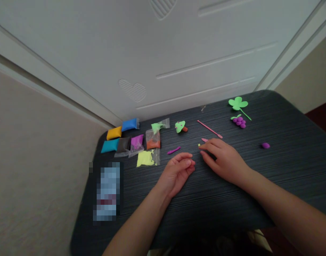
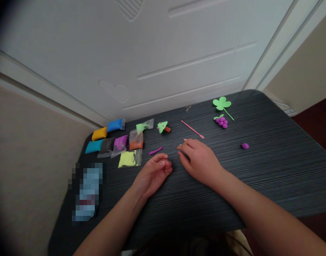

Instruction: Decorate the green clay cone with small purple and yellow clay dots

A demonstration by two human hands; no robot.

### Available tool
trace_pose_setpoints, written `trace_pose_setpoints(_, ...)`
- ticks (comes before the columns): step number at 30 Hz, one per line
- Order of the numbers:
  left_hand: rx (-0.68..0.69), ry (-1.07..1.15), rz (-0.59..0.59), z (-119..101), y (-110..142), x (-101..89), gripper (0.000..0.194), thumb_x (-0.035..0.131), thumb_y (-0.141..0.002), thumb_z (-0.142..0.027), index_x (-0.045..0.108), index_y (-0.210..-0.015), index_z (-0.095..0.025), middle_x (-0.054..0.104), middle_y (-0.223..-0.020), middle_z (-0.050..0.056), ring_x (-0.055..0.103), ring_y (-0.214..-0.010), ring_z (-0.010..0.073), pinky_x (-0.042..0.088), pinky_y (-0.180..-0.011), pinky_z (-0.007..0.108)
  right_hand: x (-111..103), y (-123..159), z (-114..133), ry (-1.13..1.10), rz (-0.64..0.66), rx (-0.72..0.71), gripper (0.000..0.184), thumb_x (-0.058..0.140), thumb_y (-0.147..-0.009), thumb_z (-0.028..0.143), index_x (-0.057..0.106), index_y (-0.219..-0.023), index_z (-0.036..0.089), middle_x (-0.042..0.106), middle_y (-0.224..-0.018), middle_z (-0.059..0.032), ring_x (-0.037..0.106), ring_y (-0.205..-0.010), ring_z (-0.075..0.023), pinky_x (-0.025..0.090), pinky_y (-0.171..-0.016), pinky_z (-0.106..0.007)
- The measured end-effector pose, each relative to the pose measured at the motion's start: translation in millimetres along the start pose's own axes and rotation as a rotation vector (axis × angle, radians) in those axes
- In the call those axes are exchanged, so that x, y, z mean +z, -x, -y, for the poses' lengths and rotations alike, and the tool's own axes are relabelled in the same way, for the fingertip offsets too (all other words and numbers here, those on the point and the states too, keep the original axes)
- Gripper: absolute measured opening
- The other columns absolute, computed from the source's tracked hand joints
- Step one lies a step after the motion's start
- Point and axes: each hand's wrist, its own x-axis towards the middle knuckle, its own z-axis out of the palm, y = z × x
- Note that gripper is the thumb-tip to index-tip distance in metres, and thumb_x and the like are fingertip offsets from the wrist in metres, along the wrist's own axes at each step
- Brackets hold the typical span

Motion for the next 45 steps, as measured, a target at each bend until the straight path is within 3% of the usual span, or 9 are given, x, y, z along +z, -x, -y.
trace_pose_setpoints(3, -0.044, 0.127, 0.013, 0, 0, -1.5, 0.021, 0.064, -0.069, -0.012, 0.064, -0.09, -0.015, 0.062, -0.07, 0.001, 0.056, -0.07, 0.0063, 0.043, -0.072, 0.02, 3, 0, 1, -0.034, -0.002, -0.029, 0.021, 0.044, -0.084, 0.022, 0.058, -0.099, 0.017, 0.057, -0.1, -0.0052, 0.05, -0.101, -0.0152, 0.038, -0.093, -0.03)
trace_pose_setpoints(12, -0.051, 0.305, 0.044, -4, 2, -7.4, 0.006, 0.064, -0.072, -0.013, 0.064, -0.077, -0.011, 0.056, -0.064, 0.001, 0.052, -0.066, 0.0072, 0.042, -0.065, 0.02, 8, -1, -6, -0.09, -0.038, -0.079, 0.021, 0.048, -0.082, 0.022, 0.058, -0.099, 0.017, 0.057, -0.099, -0.0063, 0.051, -0.099, -0.0165, 0.041, -0.092, -0.032)
trace_pose_setpoints(22, -0.035, 0.406, 0.127, -7, 1, -6.9, 0.018, 0.068, -0.068, -0.022, 0.054, -0.065, -0.011, 0.046, -0.059, -0.003, 0.044, -0.06, 0.0072, 0.037, -0.06, 0.02, 9, -2, -6, -0.125, -0.027, -0.098, 0.02, 0.049, -0.081, 0.02, 0.059, -0.099, 0.017, 0.057, -0.097, -0.0058, 0.052, -0.098, -0.0156, 0.041, -0.092, -0.031)
trace_pose_setpoints(27, -0.042, 0.413, 0.138, -7, 2, -8.4, 0.014, 0.067, -0.069, -0.018, 0.056, -0.068, -0.011, 0.051, -0.062, -0.001, 0.047, -0.064, 0.0083, 0.038, -0.062, 0.021, 9, -1, -7, -0.134, -0.022, -0.103, 0.02, 0.05, -0.081, 0.02, 0.059, -0.099, 0.017, 0.057, -0.097, -0.0056, 0.051, -0.099, -0.0155, 0.041, -0.093, -0.031)
trace_pose_setpoints(32, -0.039, 0.412, 0.123, -6, 1, -9.8, 0.011, 0.06, -0.076, -0.02, 0.059, -0.072, -0.01, 0.054, -0.064, 0.001, 0.049, -0.065, 0.0091, 0.039, -0.064, 0.022, 7, -1, -6, -0.135, -0.029, -0.095, 0.02, 0.05, -0.081, 0.019, 0.058, -0.099, 0.017, 0.056, -0.099, -0.0061, 0.051, -0.099, -0.0153, 0.042, -0.091, -0.031)
trace_pose_setpoints(45, -0.041, 0.402, 0.097, -10, -1, -4.4, 0.041, 0.034, -0.088, -0.04, 0.041, -0.055, -0.015, 0.033, -0.051, -0.003, 0.037, -0.056, 0.0095, 0.032, -0.058, 0.022, 7, -1, -6, -0.14, -0.003, -0.098, 0.02, 0.05, -0.081, 0.021, 0.059, -0.099, 0.017, 0.057, -0.099, -0.0055, 0.05, -0.1, -0.0151, 0.04, -0.093, -0.031)
